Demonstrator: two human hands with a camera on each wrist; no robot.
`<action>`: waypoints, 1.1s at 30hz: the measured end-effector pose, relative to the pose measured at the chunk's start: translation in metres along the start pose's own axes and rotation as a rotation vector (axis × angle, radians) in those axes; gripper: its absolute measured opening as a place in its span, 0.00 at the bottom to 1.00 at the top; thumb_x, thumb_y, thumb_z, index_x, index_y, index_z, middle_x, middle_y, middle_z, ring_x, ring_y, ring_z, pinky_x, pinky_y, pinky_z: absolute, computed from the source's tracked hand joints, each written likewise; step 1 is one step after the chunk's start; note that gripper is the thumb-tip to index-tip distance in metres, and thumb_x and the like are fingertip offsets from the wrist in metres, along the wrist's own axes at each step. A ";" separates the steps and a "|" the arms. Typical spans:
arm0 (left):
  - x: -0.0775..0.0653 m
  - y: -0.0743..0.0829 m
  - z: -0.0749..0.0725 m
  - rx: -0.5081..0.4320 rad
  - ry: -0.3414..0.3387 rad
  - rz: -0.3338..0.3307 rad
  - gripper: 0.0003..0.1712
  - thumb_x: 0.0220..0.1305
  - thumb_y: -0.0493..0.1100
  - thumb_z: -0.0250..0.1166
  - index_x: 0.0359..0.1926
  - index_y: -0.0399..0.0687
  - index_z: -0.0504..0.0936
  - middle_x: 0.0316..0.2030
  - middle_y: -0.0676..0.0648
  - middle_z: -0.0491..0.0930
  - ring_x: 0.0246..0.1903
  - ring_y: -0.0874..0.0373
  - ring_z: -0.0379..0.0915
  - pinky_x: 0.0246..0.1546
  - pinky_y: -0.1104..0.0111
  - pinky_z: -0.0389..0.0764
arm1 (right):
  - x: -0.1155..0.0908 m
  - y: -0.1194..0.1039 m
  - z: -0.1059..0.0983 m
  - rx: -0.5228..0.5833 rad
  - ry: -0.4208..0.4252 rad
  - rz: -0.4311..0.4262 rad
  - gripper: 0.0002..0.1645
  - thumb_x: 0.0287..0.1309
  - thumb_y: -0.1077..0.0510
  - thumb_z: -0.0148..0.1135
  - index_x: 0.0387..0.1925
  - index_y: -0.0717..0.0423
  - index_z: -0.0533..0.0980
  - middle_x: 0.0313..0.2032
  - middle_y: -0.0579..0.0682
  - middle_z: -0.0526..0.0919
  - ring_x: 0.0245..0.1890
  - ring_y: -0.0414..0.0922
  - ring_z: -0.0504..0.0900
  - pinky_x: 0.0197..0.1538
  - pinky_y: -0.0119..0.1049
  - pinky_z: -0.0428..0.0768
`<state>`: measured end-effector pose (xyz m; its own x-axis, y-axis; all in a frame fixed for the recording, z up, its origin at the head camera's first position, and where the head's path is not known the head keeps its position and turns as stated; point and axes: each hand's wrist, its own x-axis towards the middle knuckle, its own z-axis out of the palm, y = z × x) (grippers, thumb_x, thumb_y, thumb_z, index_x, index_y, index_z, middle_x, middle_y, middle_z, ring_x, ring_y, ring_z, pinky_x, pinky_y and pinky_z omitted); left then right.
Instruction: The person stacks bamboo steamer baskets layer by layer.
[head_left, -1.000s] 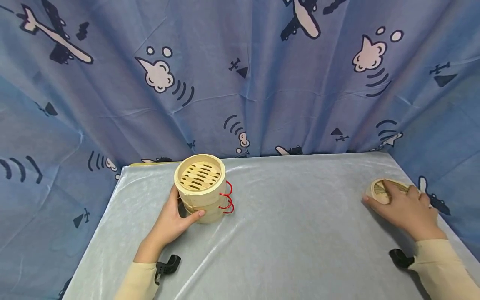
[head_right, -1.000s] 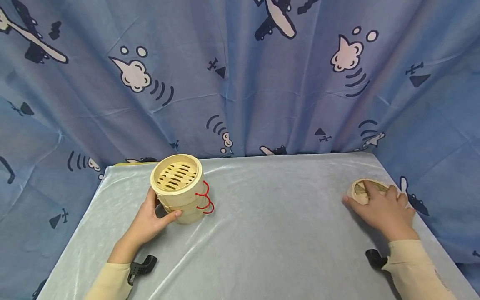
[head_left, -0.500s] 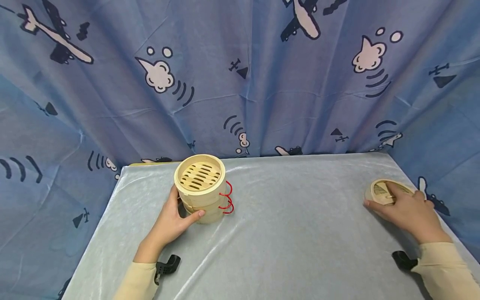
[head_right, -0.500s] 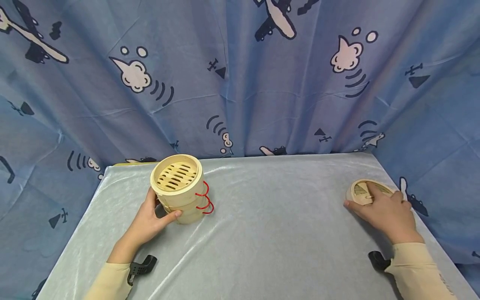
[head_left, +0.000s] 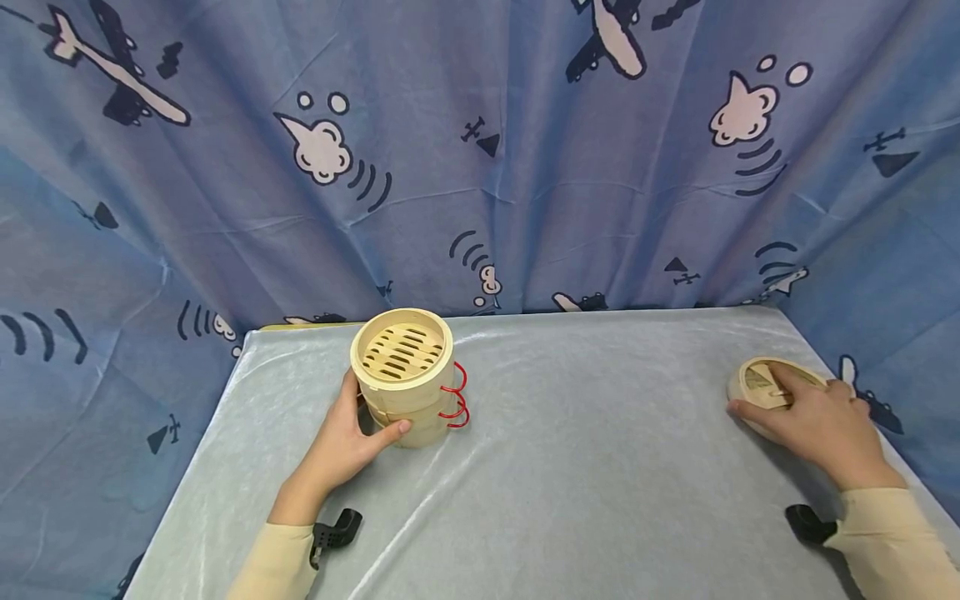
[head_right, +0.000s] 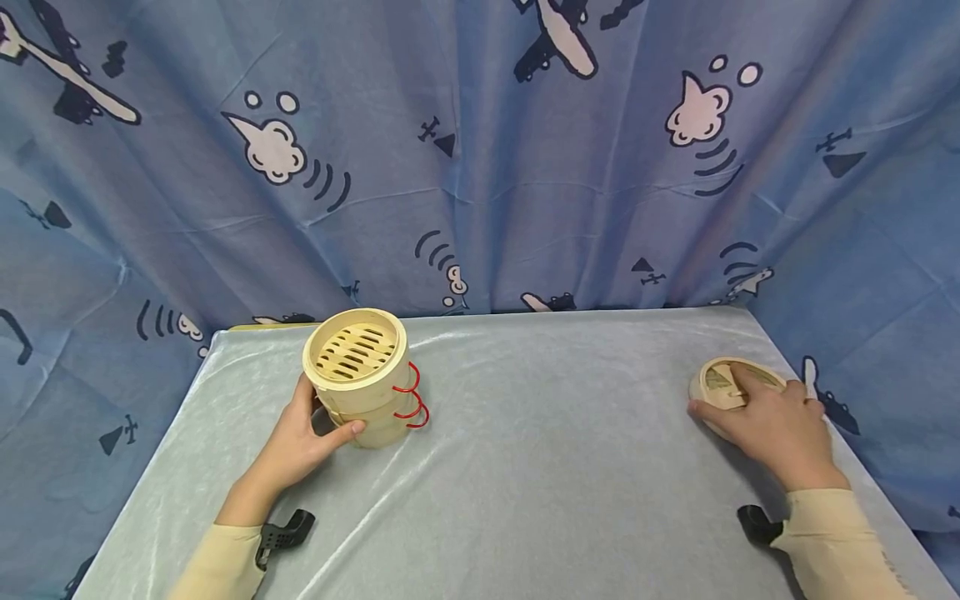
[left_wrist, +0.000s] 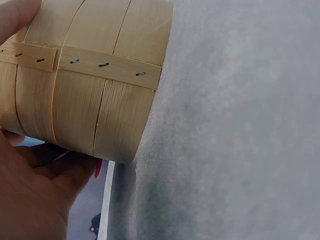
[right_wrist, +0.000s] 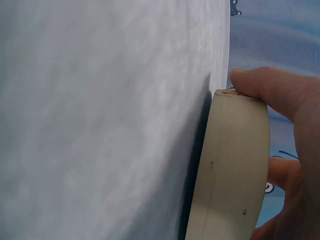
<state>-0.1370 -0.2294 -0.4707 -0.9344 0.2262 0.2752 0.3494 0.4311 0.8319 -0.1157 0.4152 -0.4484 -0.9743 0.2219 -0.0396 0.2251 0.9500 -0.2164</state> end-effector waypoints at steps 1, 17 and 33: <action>0.000 0.000 0.000 0.001 -0.001 0.000 0.65 0.60 0.49 0.85 0.87 0.56 0.51 0.76 0.47 0.69 0.75 0.52 0.66 0.77 0.53 0.65 | 0.000 -0.001 0.000 0.003 0.001 -0.013 0.73 0.61 0.17 0.64 0.86 0.61 0.51 0.63 0.96 0.57 0.58 0.94 0.56 0.54 0.87 0.60; 0.002 -0.001 0.000 -0.017 -0.006 0.009 0.66 0.60 0.50 0.85 0.87 0.59 0.50 0.77 0.48 0.67 0.76 0.53 0.64 0.77 0.46 0.64 | 0.005 -0.040 0.002 0.014 0.029 -0.183 0.67 0.63 0.20 0.66 0.83 0.62 0.61 0.65 0.92 0.62 0.61 0.88 0.63 0.55 0.86 0.63; 0.001 -0.003 -0.001 -0.004 -0.008 0.007 0.67 0.60 0.52 0.85 0.88 0.56 0.49 0.78 0.45 0.66 0.78 0.50 0.61 0.78 0.43 0.60 | 0.004 -0.072 0.014 0.028 0.038 -0.284 0.63 0.62 0.21 0.68 0.81 0.60 0.67 0.65 0.93 0.62 0.60 0.89 0.65 0.56 0.83 0.64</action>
<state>-0.1392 -0.2310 -0.4723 -0.9313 0.2361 0.2774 0.3558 0.4260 0.8318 -0.1357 0.3450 -0.4467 -0.9971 -0.0437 0.0629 -0.0576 0.9689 -0.2405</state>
